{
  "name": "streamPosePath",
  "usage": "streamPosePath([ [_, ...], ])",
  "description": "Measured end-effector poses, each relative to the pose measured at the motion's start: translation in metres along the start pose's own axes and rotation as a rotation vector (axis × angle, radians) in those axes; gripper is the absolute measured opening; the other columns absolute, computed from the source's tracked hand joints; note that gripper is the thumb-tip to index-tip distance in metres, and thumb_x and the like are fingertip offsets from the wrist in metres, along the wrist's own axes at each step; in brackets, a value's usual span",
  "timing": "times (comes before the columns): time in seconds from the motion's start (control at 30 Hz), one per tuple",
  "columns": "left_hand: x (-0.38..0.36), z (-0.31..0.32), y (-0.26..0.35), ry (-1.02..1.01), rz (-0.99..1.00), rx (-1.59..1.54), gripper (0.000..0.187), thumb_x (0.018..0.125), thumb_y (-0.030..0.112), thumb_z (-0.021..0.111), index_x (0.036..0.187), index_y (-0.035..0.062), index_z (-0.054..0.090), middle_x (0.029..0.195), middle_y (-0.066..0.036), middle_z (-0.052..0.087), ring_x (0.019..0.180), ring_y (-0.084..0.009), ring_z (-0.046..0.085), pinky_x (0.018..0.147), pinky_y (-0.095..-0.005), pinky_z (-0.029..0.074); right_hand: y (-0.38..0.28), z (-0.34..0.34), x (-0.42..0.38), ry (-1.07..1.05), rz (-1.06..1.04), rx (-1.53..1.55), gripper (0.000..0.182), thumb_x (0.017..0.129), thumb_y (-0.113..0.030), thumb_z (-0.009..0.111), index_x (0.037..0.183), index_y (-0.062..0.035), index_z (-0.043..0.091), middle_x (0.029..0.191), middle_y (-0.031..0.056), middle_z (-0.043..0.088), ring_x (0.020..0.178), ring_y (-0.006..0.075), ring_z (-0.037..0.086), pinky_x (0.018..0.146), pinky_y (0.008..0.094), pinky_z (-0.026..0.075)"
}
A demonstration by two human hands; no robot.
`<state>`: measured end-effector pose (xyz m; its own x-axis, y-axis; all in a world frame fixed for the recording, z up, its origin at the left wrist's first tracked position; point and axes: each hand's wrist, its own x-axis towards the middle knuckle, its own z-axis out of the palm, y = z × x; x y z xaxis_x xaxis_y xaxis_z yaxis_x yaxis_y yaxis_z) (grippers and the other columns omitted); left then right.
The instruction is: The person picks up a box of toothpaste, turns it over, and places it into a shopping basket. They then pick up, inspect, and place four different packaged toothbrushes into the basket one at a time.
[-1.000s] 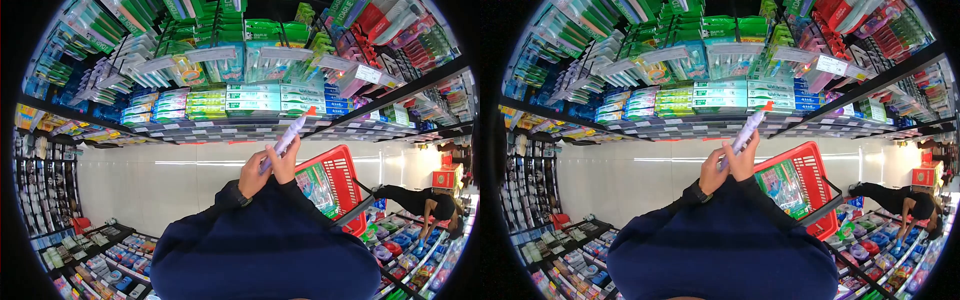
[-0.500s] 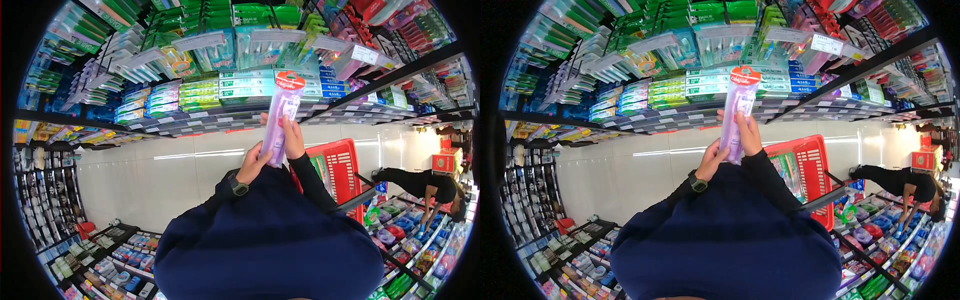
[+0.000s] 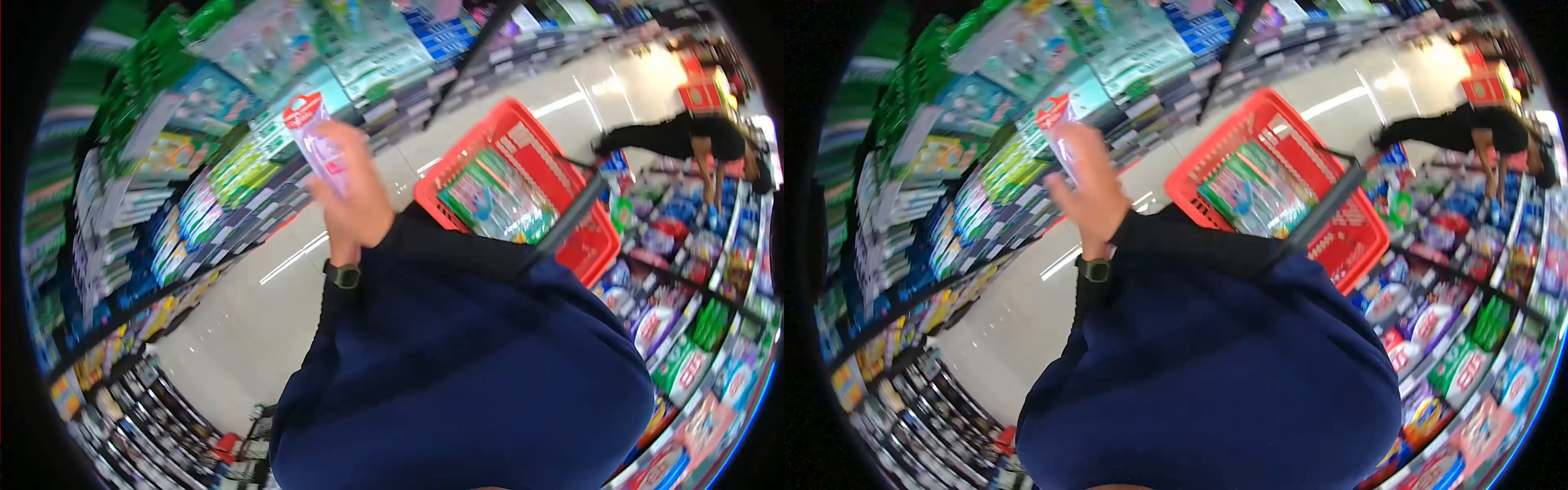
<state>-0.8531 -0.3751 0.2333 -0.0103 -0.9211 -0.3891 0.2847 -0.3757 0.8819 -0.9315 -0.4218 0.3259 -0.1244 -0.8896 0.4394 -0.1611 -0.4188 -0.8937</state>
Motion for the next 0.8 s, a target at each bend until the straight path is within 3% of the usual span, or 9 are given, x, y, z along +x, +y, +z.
streamPosePath([
  [0.1,0.008,0.009,0.007,-0.218,-0.01,0.124,0.041,0.088,0.018,0.061,0.123,0.0017,0.046,0.107,-0.007,0.058,0.098,-0.0158,0.057,0.083,-0.0314,0.047,-0.054,0.013,-0.016,-0.262,0.203,-0.097,0.034,0.075,-0.001,0.059,0.108,-0.0045,0.052,0.119,0.0101,0.049,0.112,0.0283,0.047,0.097,0.0364,0.036],
  [0.2,0.016,0.028,0.021,-0.362,-0.012,0.207,0.038,0.089,0.019,0.06,0.121,0.001,0.047,0.104,-0.007,0.059,0.096,-0.0165,0.058,0.083,-0.0332,0.047,-0.047,0.033,-0.04,-0.268,0.002,0.312,0.023,0.077,-0.002,0.058,0.099,-0.0067,0.054,0.11,0.0061,0.052,0.107,0.0268,0.049,0.091,0.0377,0.039],
  [0.27,0.023,0.049,0.033,-0.748,0.247,0.564,0.047,0.083,0.023,0.064,0.121,0.0015,0.046,0.103,-0.011,0.062,0.093,-0.0194,0.061,0.075,-0.0324,0.048,-0.056,0.038,-0.052,-0.497,-0.047,0.363,0.018,0.078,-0.001,0.056,0.094,-0.008,0.055,0.101,0.0053,0.054,0.1,0.0258,0.051,0.085,0.0391,0.041],
  [0.3,0.026,0.062,0.041,-0.752,0.242,0.568,0.047,0.083,0.023,0.064,0.121,0.0015,0.046,0.103,-0.011,0.062,0.093,-0.0194,0.061,0.075,-0.0324,0.048,-0.057,0.039,-0.055,-0.489,-0.045,0.365,0.018,0.078,-0.001,0.056,0.094,-0.008,0.055,0.101,0.0053,0.054,0.1,0.0258,0.051,0.085,0.0391,0.041],
  [0.37,0.033,0.091,0.049,-1.115,0.414,0.979,0.046,0.081,0.025,0.063,0.119,0.0035,0.048,0.097,-0.016,0.063,0.088,-0.0304,0.062,0.074,-0.0399,0.048,-0.059,0.041,-0.057,-0.5,-0.05,0.399,0.013,0.077,0.0,0.055,0.088,-0.0076,0.055,0.092,0.0058,0.055,0.093,0.0253,0.052,0.081,0.0383,0.043],
  [0.4,0.039,0.101,0.037,-1.154,0.583,0.975,0.044,0.08,0.024,0.062,0.118,0.0056,0.048,0.095,-0.016,0.062,0.088,-0.0335,0.061,0.073,-0.0429,0.047,-0.059,0.041,-0.057,-0.506,-0.057,0.402,0.013,0.077,0.0,0.055,0.088,-0.0076,0.055,0.092,0.0058,0.055,0.093,0.0253,0.052,0.081,0.0383,0.043],
  [0.5,0.06,0.147,-0.023,-1.16,0.897,1.013,0.043,0.075,0.016,0.059,0.117,0.0088,0.05,0.091,-0.015,0.061,0.086,-0.0354,0.059,0.07,-0.0462,0.047,-0.057,0.04,-0.053,-0.48,0.054,0.33,0.01,0.078,0.0,0.055,0.085,-0.0062,0.055,0.086,0.0064,0.057,0.086,0.0259,0.054,0.075,0.036,0.045],
  [0.67,0.096,0.207,-0.063,-0.975,1.079,1.28,0.03,0.072,0.01,0.059,0.101,0.0088,0.055,0.091,-0.013,0.061,0.092,-0.0298,0.057,0.079,-0.0431,0.042,-0.064,0.034,-0.043,-0.51,0.062,0.338,0.012,0.078,0.001,0.054,0.087,-0.006,0.056,0.086,0.0063,0.058,0.085,0.0261,0.055,0.075,0.0357,0.045],
  [0.8,0.099,0.203,-0.081,-0.863,0.996,1.45,0.028,0.076,0.011,0.059,0.103,0.0078,0.055,0.099,-0.012,0.058,0.101,-0.0274,0.053,0.088,-0.0409,0.039,-0.058,0.028,-0.034,-0.452,0.118,0.289,0.009,0.078,0.001,0.053,0.085,-0.0041,0.057,0.082,0.0077,0.058,0.083,0.0261,0.056,0.073,0.0359,0.045],
])
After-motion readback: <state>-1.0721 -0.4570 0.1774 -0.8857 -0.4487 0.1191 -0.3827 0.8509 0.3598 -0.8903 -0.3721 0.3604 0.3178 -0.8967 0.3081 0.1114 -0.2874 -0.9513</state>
